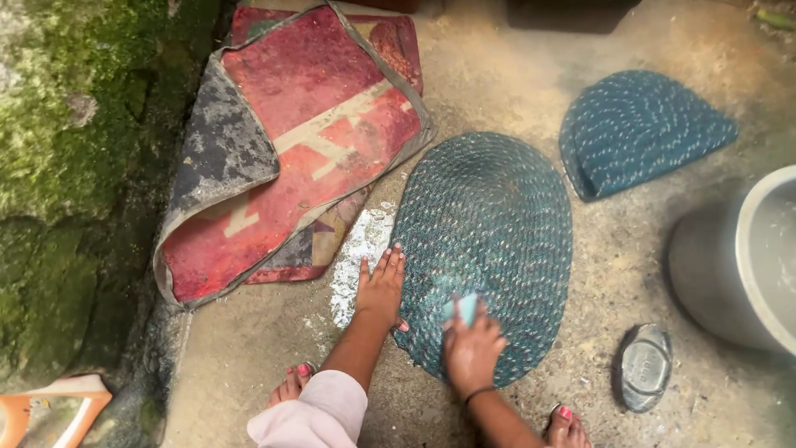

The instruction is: Scrubbing and rinsing decorative floor mats with soap and water on a concrete wash floor.

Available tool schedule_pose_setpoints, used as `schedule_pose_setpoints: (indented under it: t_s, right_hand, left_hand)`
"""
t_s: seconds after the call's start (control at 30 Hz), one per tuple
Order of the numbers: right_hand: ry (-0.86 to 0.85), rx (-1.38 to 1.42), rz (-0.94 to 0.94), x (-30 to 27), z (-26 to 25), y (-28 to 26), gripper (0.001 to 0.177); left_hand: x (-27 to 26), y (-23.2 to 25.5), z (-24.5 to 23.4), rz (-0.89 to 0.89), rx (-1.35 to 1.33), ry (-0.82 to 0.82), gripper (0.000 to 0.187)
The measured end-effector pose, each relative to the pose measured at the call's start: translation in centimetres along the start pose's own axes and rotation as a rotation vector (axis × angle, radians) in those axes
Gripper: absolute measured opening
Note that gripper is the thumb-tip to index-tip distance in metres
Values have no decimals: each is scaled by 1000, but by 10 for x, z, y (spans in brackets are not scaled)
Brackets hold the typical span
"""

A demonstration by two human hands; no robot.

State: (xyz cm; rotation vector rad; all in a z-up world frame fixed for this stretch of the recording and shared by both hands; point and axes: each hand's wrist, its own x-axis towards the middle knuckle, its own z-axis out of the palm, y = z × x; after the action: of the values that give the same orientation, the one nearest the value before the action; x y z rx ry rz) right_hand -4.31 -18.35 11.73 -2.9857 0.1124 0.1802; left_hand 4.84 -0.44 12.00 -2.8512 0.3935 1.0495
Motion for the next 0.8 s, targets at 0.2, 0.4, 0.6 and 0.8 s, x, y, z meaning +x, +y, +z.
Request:
schedule_pose_setpoints:
  t_s: [0.2, 0.4, 0.6, 0.8]
  right_hand:
    - [27, -148, -478, 55, 6, 0, 58]
    - [307, 57, -7, 38, 5, 34, 49]
    - [178, -21, -400, 34, -1, -20, 55]
    - [196, -6, -17, 60, -6, 19, 47]
  left_hand:
    - [5, 2, 11, 25, 28, 27, 156]
    - [3, -2, 1, 11, 21, 14, 157]
    - [8, 1, 8, 33, 50, 21, 157]
    - [12, 5, 6, -3, 108, -7, 156]
